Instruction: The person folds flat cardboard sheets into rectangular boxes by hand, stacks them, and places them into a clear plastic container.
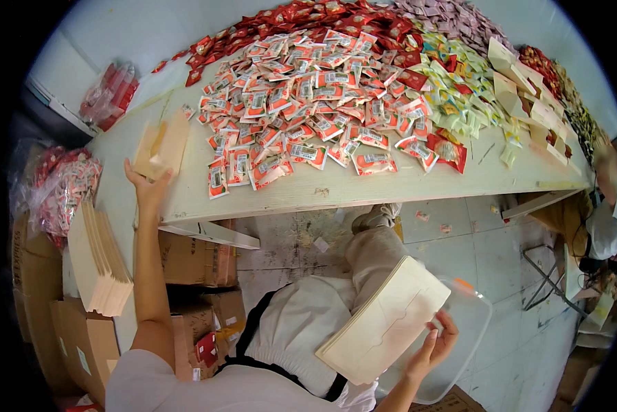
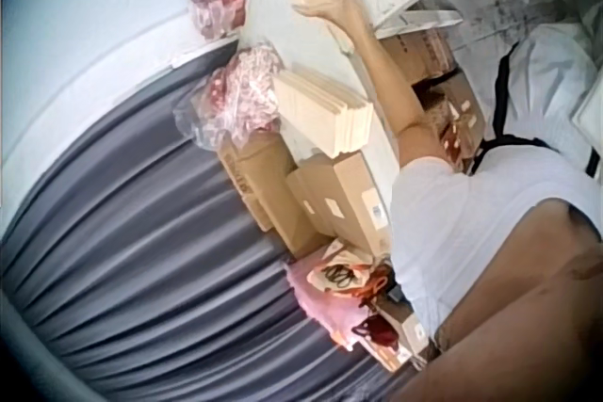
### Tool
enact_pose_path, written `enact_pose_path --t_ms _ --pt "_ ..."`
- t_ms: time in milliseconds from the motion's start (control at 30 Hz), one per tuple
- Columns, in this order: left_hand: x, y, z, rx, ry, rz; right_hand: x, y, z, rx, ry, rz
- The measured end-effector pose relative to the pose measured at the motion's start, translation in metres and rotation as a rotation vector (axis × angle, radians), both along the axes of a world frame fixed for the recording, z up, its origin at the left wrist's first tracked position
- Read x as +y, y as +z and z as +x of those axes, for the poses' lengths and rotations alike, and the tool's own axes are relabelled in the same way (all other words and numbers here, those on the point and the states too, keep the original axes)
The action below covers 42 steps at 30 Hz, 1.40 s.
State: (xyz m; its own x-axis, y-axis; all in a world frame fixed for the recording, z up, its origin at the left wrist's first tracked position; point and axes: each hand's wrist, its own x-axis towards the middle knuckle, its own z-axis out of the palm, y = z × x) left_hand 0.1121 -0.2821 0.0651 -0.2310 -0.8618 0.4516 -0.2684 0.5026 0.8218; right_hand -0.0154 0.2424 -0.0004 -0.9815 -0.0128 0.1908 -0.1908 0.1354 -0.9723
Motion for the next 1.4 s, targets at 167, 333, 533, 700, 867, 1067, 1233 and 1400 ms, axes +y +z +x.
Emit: enact_pose_path --t_ms 167,333,533,700,867,1067,1233,1400 --pt "0.054 0.004 -0.025 -0.194 0.146 -0.532 0.033 -0.015 0.014 -0.119 -0.276 0.458" --pt "0.204 -0.053 -0.035 0.015 -0.727 -0.092 0.04 -0.055 0.037 -0.432 -0.072 0.305" --pt "0.342 -0.113 -0.045 -0.413 -1.466 0.515 0.0 -0.029 0.065 -0.341 -0.022 0.252" --pt "0.355 -0.12 -0.039 -0.456 -1.529 0.553 -0.008 -0.025 0.072 -0.3 -0.063 0.133" --pt "0.355 -0.118 -0.033 -0.406 -1.516 0.574 -0.008 -0.02 0.066 -0.39 -0.109 -0.214" --pt "0.343 -0.103 -0.037 -0.414 -1.535 0.629 -0.007 -0.004 0.069 -0.138 -0.102 0.463" --pt "0.33 -0.094 -0.038 -0.255 -1.461 0.617 0.001 0.013 0.061 -0.257 0.009 0.124" --pt "0.31 -0.062 -0.043 -0.008 -1.492 1.052 -0.018 0.02 0.025 -0.251 -0.054 -0.25"
